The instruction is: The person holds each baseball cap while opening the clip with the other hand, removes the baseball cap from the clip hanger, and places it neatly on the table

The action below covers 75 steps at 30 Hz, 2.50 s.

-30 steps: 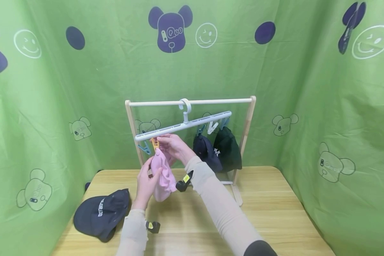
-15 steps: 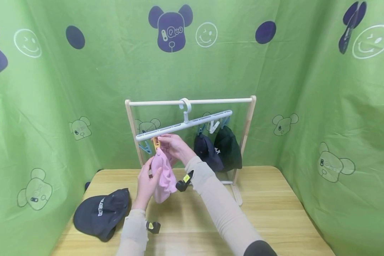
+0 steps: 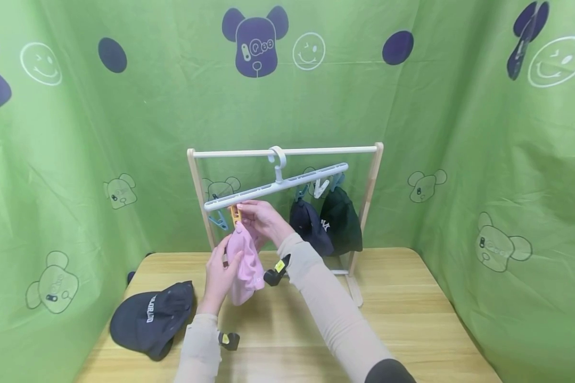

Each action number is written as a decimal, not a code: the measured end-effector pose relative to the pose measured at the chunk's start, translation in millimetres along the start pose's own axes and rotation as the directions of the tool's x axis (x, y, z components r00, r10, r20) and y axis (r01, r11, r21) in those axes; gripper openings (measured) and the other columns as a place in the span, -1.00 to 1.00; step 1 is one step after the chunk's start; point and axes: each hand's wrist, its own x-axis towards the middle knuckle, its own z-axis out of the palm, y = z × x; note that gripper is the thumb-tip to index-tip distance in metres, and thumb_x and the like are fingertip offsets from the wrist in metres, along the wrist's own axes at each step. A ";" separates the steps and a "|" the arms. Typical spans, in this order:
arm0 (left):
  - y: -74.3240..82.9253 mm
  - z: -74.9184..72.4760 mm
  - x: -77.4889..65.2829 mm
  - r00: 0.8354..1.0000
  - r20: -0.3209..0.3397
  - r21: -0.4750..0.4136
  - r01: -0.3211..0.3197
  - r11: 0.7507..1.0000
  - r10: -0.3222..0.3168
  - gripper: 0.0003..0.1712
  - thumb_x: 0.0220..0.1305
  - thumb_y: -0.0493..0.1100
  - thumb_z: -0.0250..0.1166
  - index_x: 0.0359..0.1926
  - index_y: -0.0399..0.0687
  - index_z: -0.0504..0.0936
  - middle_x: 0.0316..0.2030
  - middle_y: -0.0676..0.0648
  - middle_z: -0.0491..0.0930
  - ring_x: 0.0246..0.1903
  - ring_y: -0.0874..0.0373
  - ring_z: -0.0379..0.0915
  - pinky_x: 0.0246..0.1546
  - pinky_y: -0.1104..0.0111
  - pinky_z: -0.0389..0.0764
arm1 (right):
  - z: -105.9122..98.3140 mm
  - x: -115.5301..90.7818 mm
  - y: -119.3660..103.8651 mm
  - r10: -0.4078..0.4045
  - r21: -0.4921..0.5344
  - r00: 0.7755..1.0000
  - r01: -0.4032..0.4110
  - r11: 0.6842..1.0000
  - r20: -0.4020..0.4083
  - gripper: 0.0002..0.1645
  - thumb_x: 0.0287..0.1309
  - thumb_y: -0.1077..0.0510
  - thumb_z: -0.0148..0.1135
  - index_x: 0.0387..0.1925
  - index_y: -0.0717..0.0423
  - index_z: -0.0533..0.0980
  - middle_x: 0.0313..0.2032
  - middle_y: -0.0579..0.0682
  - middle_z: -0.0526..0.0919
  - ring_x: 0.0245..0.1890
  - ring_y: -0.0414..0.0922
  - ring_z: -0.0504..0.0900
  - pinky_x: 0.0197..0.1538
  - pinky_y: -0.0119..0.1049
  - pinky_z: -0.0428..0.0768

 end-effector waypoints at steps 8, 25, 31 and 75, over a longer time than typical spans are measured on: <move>0.3 -0.1 -1.3 1.000 0.006 0.008 0.016 1.000 -0.016 -0.35 0.30 -0.03 0.29 0.38 0.07 0.34 0.16 -0.24 0.49 0.08 -0.17 0.52 -0.09 0.08 0.71 | -0.3 0.8 1.1 -0.007 -0.007 1.000 0.006 1.000 -0.009 -0.83 0.23 0.39 0.15 -0.31 0.12 0.61 -0.45 -0.04 0.76 -0.42 -0.18 0.71 -0.33 -0.48 0.63; -13.1 0.8 -13.8 0.998 -0.015 0.059 -0.060 0.996 0.061 -0.38 0.27 -0.09 0.32 0.32 -0.07 0.41 0.17 -0.27 0.51 0.09 -0.20 0.51 -0.10 0.03 0.70 | -0.5 1.0 3.1 -0.023 -0.039 0.999 0.022 0.999 -0.029 -0.68 0.26 0.35 0.14 0.05 0.30 0.52 -0.43 -0.05 0.75 -0.42 -0.21 0.68 -0.37 -0.48 0.56; -16.5 -1.0 -15.2 0.999 -0.005 0.056 -0.031 0.998 0.031 -0.37 0.28 -0.05 0.31 0.34 -0.01 0.40 0.20 -0.23 0.50 0.13 -0.18 0.49 0.01 -0.03 0.64 | 0.6 0.6 2.1 -0.015 -0.044 0.999 0.013 0.999 -0.033 -0.65 0.27 0.33 0.15 0.08 0.32 0.50 -0.41 -0.06 0.75 -0.42 -0.23 0.65 -0.36 -0.50 0.51; -8.6 -17.0 -20.5 0.996 -0.047 0.101 -0.072 0.992 0.077 -0.37 0.25 -0.09 0.34 0.32 -0.04 0.42 0.17 -0.29 0.52 0.07 -0.21 0.52 -0.02 -0.04 0.65 | -2.2 1.1 4.2 0.020 -0.025 1.000 -0.020 0.999 0.013 -0.85 0.33 0.28 0.09 -0.30 0.02 0.57 -0.43 -0.06 0.76 -0.40 -0.21 0.70 -0.25 -0.43 0.59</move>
